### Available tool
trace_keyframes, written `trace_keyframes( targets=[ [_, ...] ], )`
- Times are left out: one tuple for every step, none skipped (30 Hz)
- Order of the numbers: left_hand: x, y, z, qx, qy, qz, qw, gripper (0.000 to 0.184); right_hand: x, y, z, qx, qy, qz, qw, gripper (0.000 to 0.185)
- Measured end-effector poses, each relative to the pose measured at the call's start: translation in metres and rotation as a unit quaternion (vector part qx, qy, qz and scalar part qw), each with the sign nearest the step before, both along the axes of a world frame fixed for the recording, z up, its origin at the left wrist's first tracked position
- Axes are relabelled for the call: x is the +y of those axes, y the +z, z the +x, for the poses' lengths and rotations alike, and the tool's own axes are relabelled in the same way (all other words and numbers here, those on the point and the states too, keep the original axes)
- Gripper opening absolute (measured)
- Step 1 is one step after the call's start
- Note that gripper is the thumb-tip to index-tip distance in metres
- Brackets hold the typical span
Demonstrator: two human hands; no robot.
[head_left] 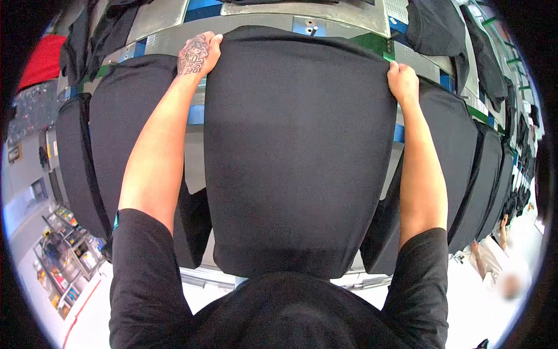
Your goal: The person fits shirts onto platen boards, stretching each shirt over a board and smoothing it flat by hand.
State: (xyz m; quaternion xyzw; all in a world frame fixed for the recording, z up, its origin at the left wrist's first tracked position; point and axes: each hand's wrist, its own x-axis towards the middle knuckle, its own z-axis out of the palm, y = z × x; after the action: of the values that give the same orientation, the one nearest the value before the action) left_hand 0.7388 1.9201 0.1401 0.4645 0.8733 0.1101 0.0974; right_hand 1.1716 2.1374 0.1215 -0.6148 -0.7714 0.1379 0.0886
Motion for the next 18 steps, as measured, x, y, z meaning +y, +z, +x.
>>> trace_keyframes(
  targets=[
    [-0.002, 0.003, 0.001, 0.0, -0.002, 0.002, 1.0, 0.045, -0.002, -0.003, 0.002, 0.0, -0.002, 0.002, 1.0, 0.042],
    [-0.005, 0.008, 0.002, -0.011, -0.017, -0.015, 1.0, 0.045, -0.004, -0.004, 0.004, 0.029, -0.003, -0.003, 1.0, 0.042],
    [-0.007, 0.014, 0.002, -0.022, -0.032, -0.03, 0.999, 0.046, -0.007, -0.004, 0.006, 0.057, -0.003, -0.007, 0.998, 0.042],
    [-0.015, 0.006, -0.002, -0.051, -0.02, 0.03, 0.998, 0.044, -0.012, -0.003, 0.009, 0.119, 0.025, 0.001, 0.993, 0.043],
    [-0.026, -0.002, -0.002, -0.048, -0.024, 0.035, 0.998, 0.044, -0.021, -0.002, 0.016, 0.183, 0.037, -0.013, 0.982, 0.041],
    [-0.043, -0.006, 0.002, -0.031, -0.049, 0.124, 0.991, 0.044, -0.037, 0.007, 0.018, 0.25, -0.001, -0.061, 0.966, 0.038],
    [-0.061, -0.001, 0.01, -0.014, -0.073, 0.211, 0.975, 0.047, -0.056, 0.016, 0.021, 0.315, -0.039, -0.111, 0.942, 0.036],
    [-0.081, 0.017, 0.034, -0.121, 0.0, 0.162, 0.979, 0.049, -0.074, 0.019, 0.032, 0.352, -0.072, -0.14, 0.923, 0.035],
    [-0.109, 0.037, 0.061, -0.226, 0.074, 0.109, 0.965, 0.052, -0.096, 0.016, 0.046, 0.387, -0.104, -0.17, 0.9, 0.035],
    [-0.144, 0.027, 0.074, -0.217, 0.06, 0.135, 0.965, 0.053, -0.12, 0.003, 0.066, 0.43, -0.095, -0.175, 0.881, 0.036],
    [-0.182, 0.008, 0.089, -0.207, 0.045, 0.162, 0.964, 0.054, -0.144, -0.005, 0.085, 0.472, -0.085, -0.178, 0.859, 0.038],
    [-0.222, 0.005, 0.108, -0.25, 0.077, 0.124, 0.957, 0.057, -0.178, 0.006, 0.095, 0.465, -0.132, -0.187, 0.855, 0.041],
    [-0.262, 0.0, 0.131, -0.288, 0.117, 0.097, 0.945, 0.058, -0.214, 0.017, 0.107, 0.458, -0.179, -0.194, 0.849, 0.044],
    [-0.299, 0.005, 0.155, -0.321, 0.146, 0.052, 0.934, 0.059, -0.251, 0.006, 0.13, 0.398, -0.123, -0.121, 0.901, 0.044],
    [-0.34, 0.003, 0.176, -0.432, 0.179, 0.091, 0.879, 0.06, -0.291, -0.008, 0.155, 0.329, -0.069, -0.047, 0.94, 0.044],
    [-0.383, -0.002, 0.198, -0.538, 0.208, 0.126, 0.807, 0.062, -0.331, -0.001, 0.174, 0.311, -0.075, -0.094, 0.943, 0.045],
    [-0.426, -0.012, 0.216, -0.538, 0.259, 0.089, 0.797, 0.063, -0.368, 0.006, 0.188, 0.293, -0.081, -0.137, 0.943, 0.045],
    [-0.465, -0.024, 0.231, -0.561, 0.266, 0.088, 0.779, 0.063, -0.404, 0.009, 0.204, 0.248, -0.111, -0.167, 0.948, 0.047]
  ],
)
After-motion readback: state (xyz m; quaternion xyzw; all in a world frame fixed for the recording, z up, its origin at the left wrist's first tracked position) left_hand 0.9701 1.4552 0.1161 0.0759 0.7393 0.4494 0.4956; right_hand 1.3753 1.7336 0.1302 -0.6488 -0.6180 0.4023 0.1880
